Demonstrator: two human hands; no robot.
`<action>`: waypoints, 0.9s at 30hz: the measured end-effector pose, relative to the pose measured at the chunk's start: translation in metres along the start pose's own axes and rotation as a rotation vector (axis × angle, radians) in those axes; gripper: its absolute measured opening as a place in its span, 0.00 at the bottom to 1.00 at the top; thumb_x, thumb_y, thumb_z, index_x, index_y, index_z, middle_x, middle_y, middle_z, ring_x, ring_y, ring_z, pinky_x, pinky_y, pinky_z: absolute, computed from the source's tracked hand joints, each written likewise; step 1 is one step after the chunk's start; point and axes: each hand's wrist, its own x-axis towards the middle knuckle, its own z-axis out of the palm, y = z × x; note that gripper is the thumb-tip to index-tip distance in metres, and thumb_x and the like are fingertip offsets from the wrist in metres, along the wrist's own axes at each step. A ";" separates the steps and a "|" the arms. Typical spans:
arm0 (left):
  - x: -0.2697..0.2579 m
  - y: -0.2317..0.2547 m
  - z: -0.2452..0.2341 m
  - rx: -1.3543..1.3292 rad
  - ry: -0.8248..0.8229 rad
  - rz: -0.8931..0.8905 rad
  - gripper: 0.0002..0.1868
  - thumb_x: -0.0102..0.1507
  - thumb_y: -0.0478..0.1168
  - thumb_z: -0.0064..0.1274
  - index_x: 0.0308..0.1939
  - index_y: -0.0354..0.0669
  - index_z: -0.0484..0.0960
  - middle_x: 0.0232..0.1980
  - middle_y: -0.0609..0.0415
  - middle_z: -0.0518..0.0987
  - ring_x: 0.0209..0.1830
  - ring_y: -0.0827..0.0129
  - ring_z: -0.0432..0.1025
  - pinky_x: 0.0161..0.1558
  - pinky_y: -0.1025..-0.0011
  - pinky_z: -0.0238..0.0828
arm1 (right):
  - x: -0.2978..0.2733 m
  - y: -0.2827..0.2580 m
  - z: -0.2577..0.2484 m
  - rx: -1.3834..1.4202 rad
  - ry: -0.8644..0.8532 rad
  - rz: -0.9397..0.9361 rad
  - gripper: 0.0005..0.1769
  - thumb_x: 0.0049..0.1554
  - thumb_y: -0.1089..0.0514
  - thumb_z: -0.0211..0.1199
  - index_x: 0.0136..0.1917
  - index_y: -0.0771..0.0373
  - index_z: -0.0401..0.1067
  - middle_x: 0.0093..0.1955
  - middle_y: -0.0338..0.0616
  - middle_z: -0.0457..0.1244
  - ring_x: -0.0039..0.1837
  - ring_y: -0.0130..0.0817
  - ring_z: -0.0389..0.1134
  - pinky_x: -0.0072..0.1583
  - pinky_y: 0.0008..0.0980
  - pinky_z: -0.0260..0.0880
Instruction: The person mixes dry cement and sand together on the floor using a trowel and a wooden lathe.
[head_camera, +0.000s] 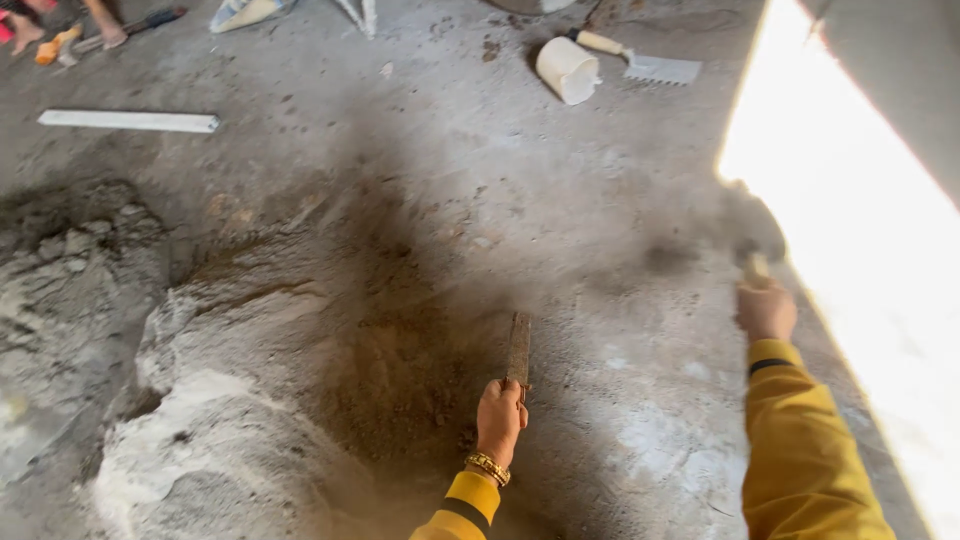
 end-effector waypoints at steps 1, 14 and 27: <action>-0.004 0.009 -0.009 0.020 -0.002 -0.039 0.13 0.70 0.43 0.44 0.38 0.37 0.75 0.22 0.57 0.69 0.14 0.74 0.62 0.18 0.73 0.55 | 0.000 -0.005 -0.007 0.154 0.006 0.126 0.23 0.65 0.46 0.58 0.60 0.68 0.75 0.37 0.50 0.68 0.37 0.36 0.70 0.41 0.41 0.72; 0.008 0.006 -0.075 -0.211 0.130 -0.131 0.12 0.72 0.44 0.43 0.39 0.41 0.72 0.25 0.59 0.67 0.17 0.76 0.61 0.19 0.73 0.51 | -0.120 -0.176 0.202 -0.051 -0.380 -0.365 0.22 0.60 0.49 0.51 0.65 0.56 0.68 0.45 0.57 0.70 0.47 0.53 0.75 0.49 0.50 0.78; -0.001 0.036 -0.127 -0.792 -0.090 -0.271 0.15 0.72 0.47 0.34 0.37 0.47 0.72 0.18 0.60 0.64 0.15 0.73 0.53 0.25 0.71 0.51 | -0.183 -0.152 0.152 -0.625 -0.339 -1.172 0.36 0.59 0.50 0.54 0.80 0.54 0.55 0.40 0.48 0.69 0.39 0.44 0.73 0.42 0.45 0.75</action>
